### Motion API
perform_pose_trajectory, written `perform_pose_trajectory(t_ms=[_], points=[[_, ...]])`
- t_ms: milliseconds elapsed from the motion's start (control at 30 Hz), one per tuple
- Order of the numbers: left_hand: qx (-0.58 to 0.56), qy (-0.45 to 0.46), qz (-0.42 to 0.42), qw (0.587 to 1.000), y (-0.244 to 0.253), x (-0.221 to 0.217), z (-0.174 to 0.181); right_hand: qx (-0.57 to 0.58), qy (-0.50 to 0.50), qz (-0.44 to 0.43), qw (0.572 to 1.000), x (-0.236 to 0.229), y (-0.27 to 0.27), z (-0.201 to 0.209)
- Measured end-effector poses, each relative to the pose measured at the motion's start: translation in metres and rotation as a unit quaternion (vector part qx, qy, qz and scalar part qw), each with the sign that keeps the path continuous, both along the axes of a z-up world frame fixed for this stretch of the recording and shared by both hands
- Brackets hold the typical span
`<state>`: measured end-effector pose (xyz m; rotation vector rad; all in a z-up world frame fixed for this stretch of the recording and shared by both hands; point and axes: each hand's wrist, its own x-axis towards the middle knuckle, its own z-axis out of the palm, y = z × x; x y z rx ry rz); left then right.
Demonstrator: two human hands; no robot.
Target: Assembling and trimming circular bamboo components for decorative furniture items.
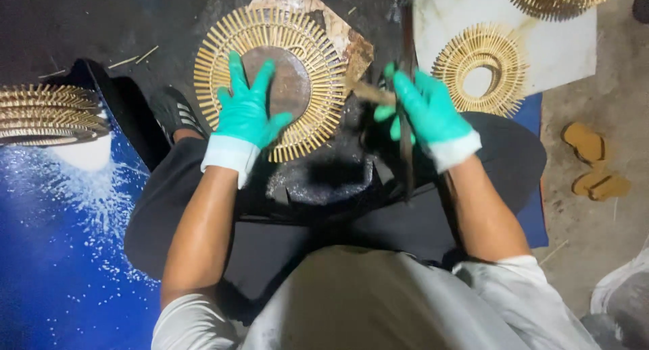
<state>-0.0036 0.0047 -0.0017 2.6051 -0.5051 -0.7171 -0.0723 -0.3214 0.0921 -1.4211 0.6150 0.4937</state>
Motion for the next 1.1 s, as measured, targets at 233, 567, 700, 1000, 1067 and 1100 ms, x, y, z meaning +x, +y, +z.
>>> perform_pose_trajectory(t_ms=[233, 567, 700, 1000, 1067, 1100], points=[[0.004, 0.045, 0.092, 0.995, -0.007, 0.005, 0.015, 0.042, 0.007, 0.072, 0.996, -0.03, 0.019, -0.022], [-0.029, -0.016, 0.079, 0.996, 0.001, 0.006, -0.005, -0.259, -0.167, 0.032, 0.951, 0.014, -0.012, -0.113], [-0.039, -0.032, 0.032, 0.998, 0.004, 0.016, -0.008, -0.399, -0.181, 0.093, 0.894, 0.019, -0.009, -0.139], [0.025, 0.016, 0.041, 0.999, -0.003, 0.019, 0.01, -0.441, -0.189, 0.168, 0.861, 0.026, -0.005, -0.118], [-0.007, -0.004, 0.042, 0.999, -0.003, 0.015, 0.001, -0.393, -0.206, 0.134, 0.886, 0.025, 0.006, -0.069], [-0.036, -0.02, 0.042, 0.998, -0.002, 0.011, -0.003, -0.341, -0.217, 0.099, 0.909, 0.023, 0.011, -0.045]])
